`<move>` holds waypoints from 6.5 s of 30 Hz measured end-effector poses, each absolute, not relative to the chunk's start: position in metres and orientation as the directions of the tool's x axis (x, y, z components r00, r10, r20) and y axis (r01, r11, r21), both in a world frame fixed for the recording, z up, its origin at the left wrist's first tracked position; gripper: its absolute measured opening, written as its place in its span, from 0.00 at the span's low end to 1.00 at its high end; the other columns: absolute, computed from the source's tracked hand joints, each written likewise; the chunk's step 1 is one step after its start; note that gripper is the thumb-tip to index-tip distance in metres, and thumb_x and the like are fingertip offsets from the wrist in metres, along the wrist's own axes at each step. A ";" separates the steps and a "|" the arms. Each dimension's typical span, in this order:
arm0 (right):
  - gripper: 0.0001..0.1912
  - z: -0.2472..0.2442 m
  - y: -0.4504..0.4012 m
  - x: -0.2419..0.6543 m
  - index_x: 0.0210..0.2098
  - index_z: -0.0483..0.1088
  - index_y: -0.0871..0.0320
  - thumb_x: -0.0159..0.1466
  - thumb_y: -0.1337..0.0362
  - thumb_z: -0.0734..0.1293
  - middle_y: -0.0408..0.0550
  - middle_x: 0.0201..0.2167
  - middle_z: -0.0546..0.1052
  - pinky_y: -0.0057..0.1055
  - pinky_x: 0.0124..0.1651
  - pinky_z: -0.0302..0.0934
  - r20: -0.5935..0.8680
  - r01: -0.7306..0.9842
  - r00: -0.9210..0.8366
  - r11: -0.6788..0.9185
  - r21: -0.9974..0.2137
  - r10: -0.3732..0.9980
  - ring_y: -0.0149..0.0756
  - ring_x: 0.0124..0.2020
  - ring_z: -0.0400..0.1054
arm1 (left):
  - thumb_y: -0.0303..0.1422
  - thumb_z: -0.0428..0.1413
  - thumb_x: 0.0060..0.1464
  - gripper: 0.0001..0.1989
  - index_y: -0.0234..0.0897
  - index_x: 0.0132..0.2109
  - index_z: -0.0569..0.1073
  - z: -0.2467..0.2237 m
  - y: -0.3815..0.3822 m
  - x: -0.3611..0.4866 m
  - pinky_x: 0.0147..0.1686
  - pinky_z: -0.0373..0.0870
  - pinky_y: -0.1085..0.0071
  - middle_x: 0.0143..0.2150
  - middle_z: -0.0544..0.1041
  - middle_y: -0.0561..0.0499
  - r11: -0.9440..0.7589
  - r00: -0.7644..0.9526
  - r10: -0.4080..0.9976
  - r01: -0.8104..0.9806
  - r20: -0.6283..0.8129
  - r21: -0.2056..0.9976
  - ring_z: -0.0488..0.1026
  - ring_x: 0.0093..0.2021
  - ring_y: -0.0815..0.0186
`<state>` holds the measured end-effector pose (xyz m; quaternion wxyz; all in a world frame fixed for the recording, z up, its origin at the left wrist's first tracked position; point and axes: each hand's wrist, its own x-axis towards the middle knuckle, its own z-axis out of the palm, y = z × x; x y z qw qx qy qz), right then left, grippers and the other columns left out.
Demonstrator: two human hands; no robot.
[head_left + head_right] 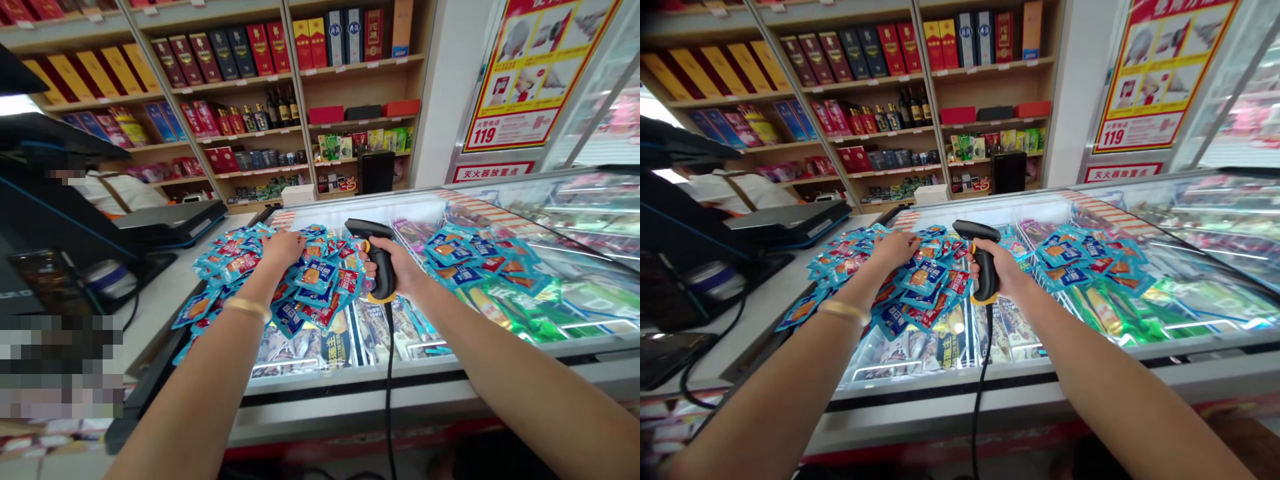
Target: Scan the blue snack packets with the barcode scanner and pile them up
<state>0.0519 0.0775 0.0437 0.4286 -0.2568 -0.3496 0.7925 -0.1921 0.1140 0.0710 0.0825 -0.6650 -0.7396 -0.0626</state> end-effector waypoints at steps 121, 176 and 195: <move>0.08 0.025 0.039 0.200 0.30 0.67 0.59 0.55 0.62 0.68 0.43 0.22 0.68 0.22 0.18 0.57 -0.078 -0.623 -0.212 -0.196 -0.757 0.974 0.24 0.17 0.56 | 0.37 0.65 0.43 0.22 0.36 0.45 0.70 0.047 0.045 -0.028 0.39 0.68 0.66 0.41 0.78 0.40 -0.141 0.139 0.990 0.890 0.037 0.434 0.76 0.43 0.53; 0.10 0.031 0.028 0.156 0.31 0.67 0.59 0.57 0.59 0.68 0.42 0.24 0.67 0.21 0.20 0.57 -0.037 -0.532 -0.449 -0.301 -0.791 0.893 0.22 0.17 0.56 | 0.27 0.46 0.59 0.21 0.34 0.58 0.70 0.036 0.054 -0.041 0.50 0.69 0.63 0.49 0.78 0.42 -0.242 0.024 0.926 0.805 0.376 0.542 0.76 0.48 0.56; 0.09 0.026 0.044 0.264 0.32 0.65 0.58 0.55 0.61 0.68 0.42 0.24 0.66 0.21 0.18 0.58 -0.025 -0.731 -0.021 -0.033 -0.681 0.999 0.23 0.18 0.56 | 0.56 0.44 0.59 0.40 0.42 0.71 0.46 0.026 0.114 0.080 0.65 0.44 0.42 0.73 0.43 0.41 -0.415 0.398 0.908 0.809 0.132 0.415 0.39 0.72 0.46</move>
